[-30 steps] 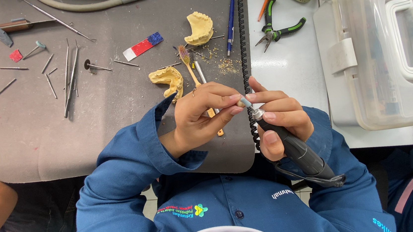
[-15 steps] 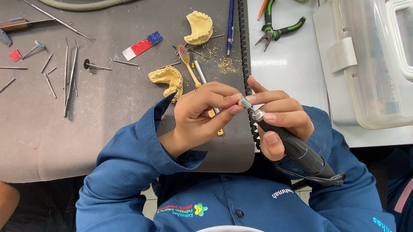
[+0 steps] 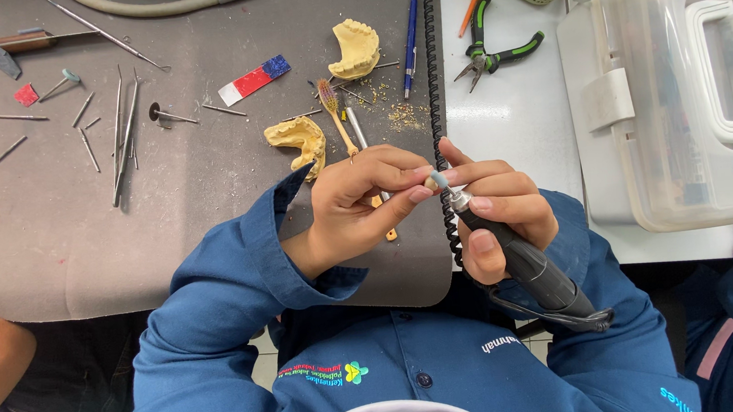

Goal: The person uses a rotary handpiece to grind and shape a small dental prosthesis held in the left hand. The person rotates the prosthesis to access different surfaces while the tool removes material. The person then places the prosthesis on the work surface.

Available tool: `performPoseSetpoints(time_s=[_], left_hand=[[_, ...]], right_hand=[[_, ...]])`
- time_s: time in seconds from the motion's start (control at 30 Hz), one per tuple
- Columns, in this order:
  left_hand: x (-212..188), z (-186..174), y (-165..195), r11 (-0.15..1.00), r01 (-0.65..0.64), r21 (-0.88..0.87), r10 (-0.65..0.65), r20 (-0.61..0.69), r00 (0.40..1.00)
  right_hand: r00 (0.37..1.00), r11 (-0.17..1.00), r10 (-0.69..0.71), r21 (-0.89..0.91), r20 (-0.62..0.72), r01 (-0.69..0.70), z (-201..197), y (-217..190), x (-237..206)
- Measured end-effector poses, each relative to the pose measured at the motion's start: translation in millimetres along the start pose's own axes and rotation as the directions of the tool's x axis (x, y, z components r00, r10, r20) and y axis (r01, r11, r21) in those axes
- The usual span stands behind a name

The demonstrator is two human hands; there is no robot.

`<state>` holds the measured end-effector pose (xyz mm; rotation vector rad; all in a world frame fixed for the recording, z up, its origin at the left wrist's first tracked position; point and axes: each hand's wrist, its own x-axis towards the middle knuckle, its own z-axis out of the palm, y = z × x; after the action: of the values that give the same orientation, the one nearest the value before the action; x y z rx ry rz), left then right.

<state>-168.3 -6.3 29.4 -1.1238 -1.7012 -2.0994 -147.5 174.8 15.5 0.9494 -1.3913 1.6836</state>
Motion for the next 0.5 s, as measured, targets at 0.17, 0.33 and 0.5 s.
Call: performPoseSetpoints(time_s=[0.17,0.33,0.5], left_hand=[[-3.0,0.3,-0.7,1.000,0.007,0.000,-0.007,-0.006,1.000],[-8.3,-0.7,-3.7,0.998,0.043,-0.044,-0.044,-0.007,0.999],[-9.7,-2.1,-7.4,0.996,0.051,-0.076,-0.052,-0.010,0.999]], right_hand=[[1.000,1.000,0.002,-0.003,0.001,-0.002,0.5,0.2,-2.0],[1.000,1.000,0.003,-0.002,0.003,-0.003,3.3,0.3,-5.7],[1.000,1.000,0.010,-0.007,0.009,-0.010,3.9,2.8,-6.2]])
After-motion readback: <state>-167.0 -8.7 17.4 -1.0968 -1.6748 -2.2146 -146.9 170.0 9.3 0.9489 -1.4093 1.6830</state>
